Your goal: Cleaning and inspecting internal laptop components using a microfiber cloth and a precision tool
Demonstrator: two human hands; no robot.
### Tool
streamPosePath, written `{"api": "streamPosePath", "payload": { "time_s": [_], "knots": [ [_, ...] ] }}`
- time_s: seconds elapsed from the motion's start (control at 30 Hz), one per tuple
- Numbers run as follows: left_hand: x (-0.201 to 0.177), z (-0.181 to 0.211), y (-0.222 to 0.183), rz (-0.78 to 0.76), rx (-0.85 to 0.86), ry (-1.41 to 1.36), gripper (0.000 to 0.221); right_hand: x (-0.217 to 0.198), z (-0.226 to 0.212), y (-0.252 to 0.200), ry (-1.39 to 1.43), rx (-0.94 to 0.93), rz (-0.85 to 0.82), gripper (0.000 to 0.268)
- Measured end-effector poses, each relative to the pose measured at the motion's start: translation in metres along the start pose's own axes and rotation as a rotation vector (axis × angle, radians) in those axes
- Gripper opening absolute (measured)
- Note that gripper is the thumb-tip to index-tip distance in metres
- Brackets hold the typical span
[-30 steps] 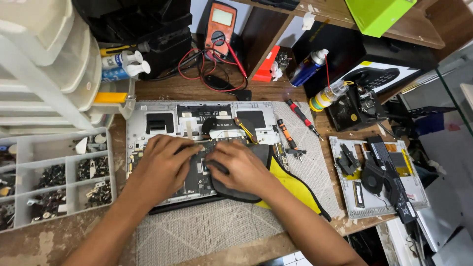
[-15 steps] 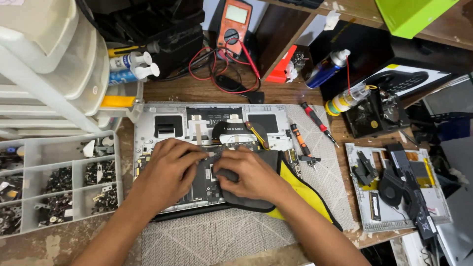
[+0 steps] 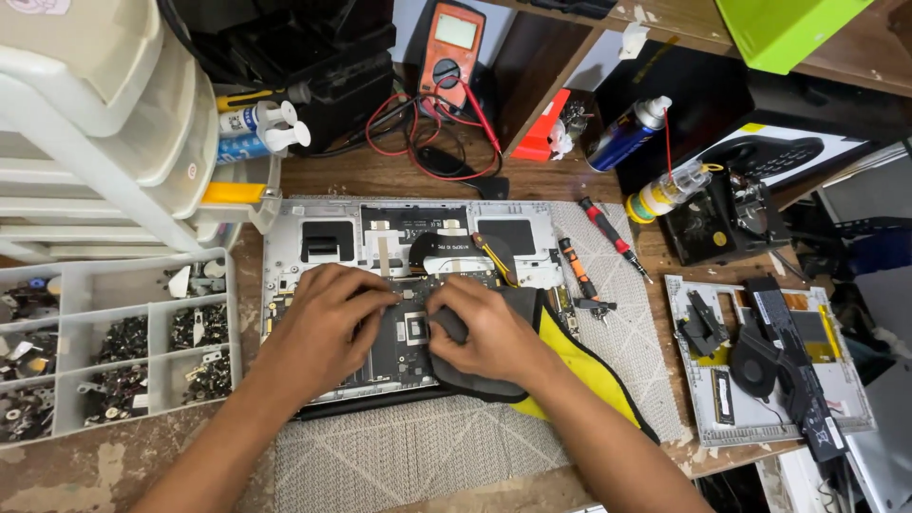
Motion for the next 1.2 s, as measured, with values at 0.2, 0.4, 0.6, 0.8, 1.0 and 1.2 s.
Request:
{"api": "streamPosePath", "payload": {
  "time_s": [0.2,0.4,0.6,0.8,1.0,1.2],
  "knots": [
    [-0.001,0.0,0.0,0.007,0.009,-0.007,0.02,-0.007,-0.028,0.009,-0.052,-0.122,-0.037,0.01],
    [0.002,-0.003,0.0,-0.016,0.001,0.006,0.02,-0.003,-0.032,0.011,-0.074,-0.115,-0.158,0.007],
    [0.002,-0.004,0.0,-0.006,-0.01,0.007,0.019,0.002,-0.021,0.013,-0.113,-0.061,-0.12,0.006],
    [0.003,-0.005,-0.004,0.109,0.084,-0.006,0.021,0.006,-0.015,0.011,-0.149,-0.002,-0.158,0.007],
    [0.005,-0.005,-0.005,0.092,0.081,-0.003,0.027,0.004,-0.016,0.011,-0.059,-0.098,-0.245,0.004],
    [0.012,-0.004,-0.007,-0.003,0.147,0.082,0.036,-0.007,-0.007,0.005,0.052,-0.058,0.005,0.008]
  ]
}}
Point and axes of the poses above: each hand's wrist, its own y-axis towards the middle knuckle, its own x-axis out of the palm, z = x × y, the point moved 7 cm from there along y, towards the middle knuckle
